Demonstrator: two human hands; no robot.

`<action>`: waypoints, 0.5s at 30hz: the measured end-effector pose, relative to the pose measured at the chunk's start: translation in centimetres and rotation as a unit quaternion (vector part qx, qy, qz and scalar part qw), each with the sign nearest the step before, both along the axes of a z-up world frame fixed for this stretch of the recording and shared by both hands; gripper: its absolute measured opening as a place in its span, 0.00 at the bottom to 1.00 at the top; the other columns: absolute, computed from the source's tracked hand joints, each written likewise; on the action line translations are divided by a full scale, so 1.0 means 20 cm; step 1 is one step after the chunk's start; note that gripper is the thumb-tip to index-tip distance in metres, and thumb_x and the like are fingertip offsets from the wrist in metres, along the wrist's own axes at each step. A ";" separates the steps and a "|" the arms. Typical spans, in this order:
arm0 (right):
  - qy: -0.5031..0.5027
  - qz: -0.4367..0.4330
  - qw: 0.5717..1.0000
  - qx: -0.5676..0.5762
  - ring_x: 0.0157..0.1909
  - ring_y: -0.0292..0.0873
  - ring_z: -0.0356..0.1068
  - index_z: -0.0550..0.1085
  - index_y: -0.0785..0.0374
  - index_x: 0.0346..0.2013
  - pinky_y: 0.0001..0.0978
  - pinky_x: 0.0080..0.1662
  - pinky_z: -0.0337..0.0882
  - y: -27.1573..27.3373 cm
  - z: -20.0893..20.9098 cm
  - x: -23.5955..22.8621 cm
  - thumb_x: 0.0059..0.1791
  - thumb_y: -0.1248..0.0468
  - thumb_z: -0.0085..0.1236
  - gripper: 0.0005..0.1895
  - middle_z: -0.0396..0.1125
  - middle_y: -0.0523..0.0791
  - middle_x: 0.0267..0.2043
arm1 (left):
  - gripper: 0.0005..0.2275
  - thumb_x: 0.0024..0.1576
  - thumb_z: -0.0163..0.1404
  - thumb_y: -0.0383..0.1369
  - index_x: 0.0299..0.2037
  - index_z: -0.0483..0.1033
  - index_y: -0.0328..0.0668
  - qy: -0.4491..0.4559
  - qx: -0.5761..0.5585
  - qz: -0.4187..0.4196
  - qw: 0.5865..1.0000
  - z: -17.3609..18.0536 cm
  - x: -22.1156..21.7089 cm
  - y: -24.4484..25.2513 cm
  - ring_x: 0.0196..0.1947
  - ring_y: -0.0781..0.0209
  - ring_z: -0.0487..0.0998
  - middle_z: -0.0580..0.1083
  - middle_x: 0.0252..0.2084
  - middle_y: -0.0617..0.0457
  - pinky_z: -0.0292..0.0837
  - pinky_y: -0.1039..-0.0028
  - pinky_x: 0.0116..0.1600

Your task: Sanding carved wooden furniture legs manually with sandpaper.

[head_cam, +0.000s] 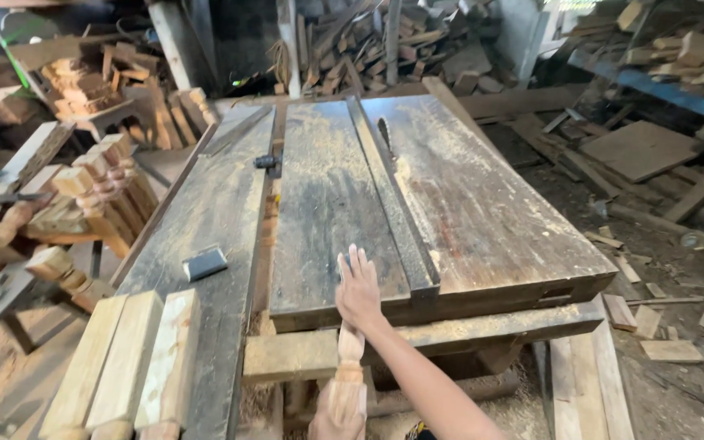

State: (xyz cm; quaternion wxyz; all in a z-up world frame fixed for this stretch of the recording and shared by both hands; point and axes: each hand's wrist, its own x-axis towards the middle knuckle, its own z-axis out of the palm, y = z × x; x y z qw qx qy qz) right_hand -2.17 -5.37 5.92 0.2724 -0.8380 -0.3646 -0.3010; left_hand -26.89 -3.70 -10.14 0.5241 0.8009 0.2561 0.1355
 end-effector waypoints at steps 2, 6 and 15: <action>-0.015 0.031 0.999 0.029 0.77 0.65 0.43 0.60 0.70 0.69 0.59 0.69 0.49 0.03 0.01 0.01 0.48 0.62 0.50 0.34 0.44 0.60 0.77 | 0.40 0.41 0.62 0.36 0.69 0.60 0.48 -0.006 -0.010 0.009 1.000 0.02 0.18 -0.01 0.53 0.53 0.85 0.78 0.56 0.47 0.83 0.65 0.56; -0.037 -0.041 0.996 -0.064 0.80 0.59 0.32 0.53 0.66 0.73 0.52 0.73 0.39 0.02 -0.03 -0.03 0.50 0.56 0.51 0.40 0.33 0.58 0.80 | 0.47 0.45 0.60 0.40 0.75 0.43 0.58 0.099 0.025 0.036 0.994 0.09 0.13 -0.08 0.52 0.47 0.84 0.75 0.59 0.42 0.85 0.61 0.52; 0.292 -0.021 0.939 -0.180 0.79 0.54 0.12 0.27 0.67 0.75 0.40 0.74 0.17 -0.18 0.20 -0.42 0.59 0.57 0.26 0.36 0.11 0.56 0.79 | 0.50 0.44 0.57 0.35 0.75 0.34 0.48 -0.032 0.119 0.009 0.992 -0.04 0.13 -0.09 0.44 0.40 0.85 0.62 0.67 0.36 0.92 0.56 0.39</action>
